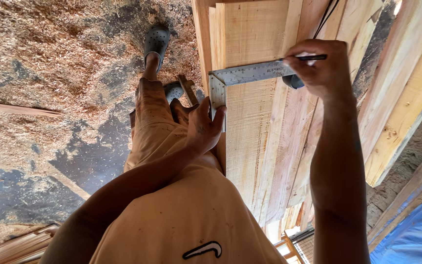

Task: The person measures and marks wooden planks using a measuring tape, square, and pencil. The person handles several planks, repositioning them and drawing lines across their surfaces.

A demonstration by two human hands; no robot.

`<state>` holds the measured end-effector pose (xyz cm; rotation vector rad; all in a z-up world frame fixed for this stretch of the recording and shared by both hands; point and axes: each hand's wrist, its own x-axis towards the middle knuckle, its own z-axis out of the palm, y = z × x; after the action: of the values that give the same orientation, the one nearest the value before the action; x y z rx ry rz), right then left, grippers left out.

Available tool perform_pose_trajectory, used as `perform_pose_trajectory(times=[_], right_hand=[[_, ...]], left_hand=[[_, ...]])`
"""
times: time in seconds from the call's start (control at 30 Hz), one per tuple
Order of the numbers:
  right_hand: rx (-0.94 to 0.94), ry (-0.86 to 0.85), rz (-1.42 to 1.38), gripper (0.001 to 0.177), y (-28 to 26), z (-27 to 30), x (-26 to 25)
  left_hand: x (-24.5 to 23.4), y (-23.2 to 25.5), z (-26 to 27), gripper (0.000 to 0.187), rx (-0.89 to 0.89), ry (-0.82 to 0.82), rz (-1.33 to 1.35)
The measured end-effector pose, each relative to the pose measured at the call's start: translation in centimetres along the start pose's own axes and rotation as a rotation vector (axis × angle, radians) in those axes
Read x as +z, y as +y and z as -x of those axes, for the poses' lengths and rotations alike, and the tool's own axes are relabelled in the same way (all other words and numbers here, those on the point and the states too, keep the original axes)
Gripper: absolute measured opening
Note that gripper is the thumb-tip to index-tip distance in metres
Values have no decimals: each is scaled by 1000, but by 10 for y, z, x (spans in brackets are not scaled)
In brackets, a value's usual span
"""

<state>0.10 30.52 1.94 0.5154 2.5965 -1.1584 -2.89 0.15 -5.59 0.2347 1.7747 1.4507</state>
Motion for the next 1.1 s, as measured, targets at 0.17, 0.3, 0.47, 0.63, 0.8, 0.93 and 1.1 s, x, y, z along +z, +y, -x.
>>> perform_pose_trajectory(times=[0.17, 0.3, 0.47, 0.63, 0.8, 0.93, 1.1], right_hand=[[186, 347, -143, 4, -4, 37, 7], [148, 848, -378, 23, 5, 89, 55], [699, 706, -762, 23, 69, 150, 139], [672, 449, -1070, 29, 143, 186, 202], [713, 551, -994, 39, 133, 169, 204], [715, 495, -923, 38, 107, 166, 191], [627, 522, -989, 34, 101, 163, 189]], left_hand=[[1, -4, 0, 18, 6, 2, -5], [-3, -37, 2, 19, 7, -121, 94], [-27, -83, 6, 18, -53, -329, 725], [-93, -47, 38, 19, -296, -177, 789], [-124, -54, 69, 22, -59, -29, 1016], [-137, -81, 95, 17, -74, 113, 946], [-136, -98, 123, 23, 56, 50, 1002]])
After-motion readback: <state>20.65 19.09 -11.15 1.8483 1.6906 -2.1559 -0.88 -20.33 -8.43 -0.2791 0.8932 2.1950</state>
